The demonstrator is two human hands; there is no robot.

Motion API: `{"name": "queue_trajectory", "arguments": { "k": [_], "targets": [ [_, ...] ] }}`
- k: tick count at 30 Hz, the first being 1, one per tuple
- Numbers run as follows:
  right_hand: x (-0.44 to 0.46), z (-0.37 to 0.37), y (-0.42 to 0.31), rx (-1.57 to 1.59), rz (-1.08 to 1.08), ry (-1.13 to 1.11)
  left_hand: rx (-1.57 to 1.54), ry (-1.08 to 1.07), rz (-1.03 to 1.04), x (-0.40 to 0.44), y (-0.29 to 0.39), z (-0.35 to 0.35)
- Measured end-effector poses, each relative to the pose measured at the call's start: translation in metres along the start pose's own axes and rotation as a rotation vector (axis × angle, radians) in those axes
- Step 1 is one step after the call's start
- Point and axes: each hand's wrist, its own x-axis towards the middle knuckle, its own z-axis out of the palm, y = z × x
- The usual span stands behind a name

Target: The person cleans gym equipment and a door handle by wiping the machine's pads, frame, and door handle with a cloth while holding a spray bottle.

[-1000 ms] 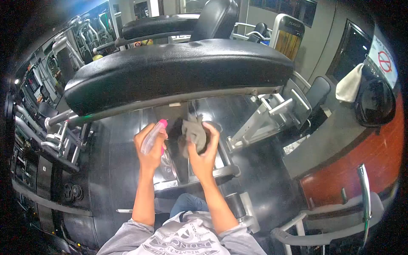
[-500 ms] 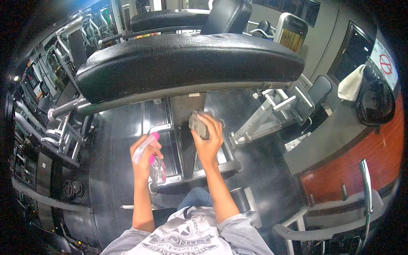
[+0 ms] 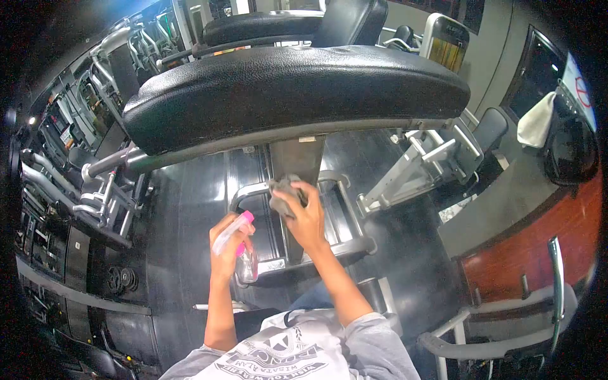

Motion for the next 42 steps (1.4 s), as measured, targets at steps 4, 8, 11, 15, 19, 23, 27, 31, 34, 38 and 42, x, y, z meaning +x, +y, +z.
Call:
{"name": "queue_trajectory", "arguments": {
  "k": [4,8,11,15,19,23,27,31,34,38,42],
  "targets": [
    [0.064,-0.016,-0.027,0.080,-0.052,0.154,-0.031,-0.018,-0.066,-0.002,-0.006,0.001],
    [0.067,-0.014,-0.024,0.071,-0.093,0.181,-0.048,-0.008,-0.082,-0.003,-0.013,0.003],
    [0.011,0.001,-0.002,0.016,-0.157,0.116,-0.036,0.008,-0.090,-0.006,-0.021,0.005],
    [-0.066,0.018,0.039,0.037,0.029,-0.055,-0.034,0.020,-0.148,-0.011,-0.032,0.007],
    [-0.021,0.003,0.020,0.091,0.102,0.110,0.032,0.030,-0.150,-0.017,-0.040,0.009],
    [0.051,-0.017,0.001,0.062,0.019,0.332,0.072,0.061,-0.189,-0.022,-0.043,0.012],
    [0.003,0.000,0.020,0.048,0.039,0.184,0.110,0.097,-0.204,-0.024,-0.050,0.018],
    [-0.091,0.034,0.052,0.074,0.291,0.044,0.074,0.095,-0.243,-0.025,-0.057,0.020],
    [-0.105,0.034,0.059,0.125,0.399,0.036,0.068,0.056,-0.284,-0.025,-0.057,0.016],
    [-0.021,0.008,0.038,0.186,0.268,0.276,0.066,0.086,-0.274,-0.033,-0.065,0.010],
    [0.035,-0.013,0.030,0.323,0.306,0.356,0.074,0.126,-0.328,-0.037,-0.067,0.012]
  ]
}}
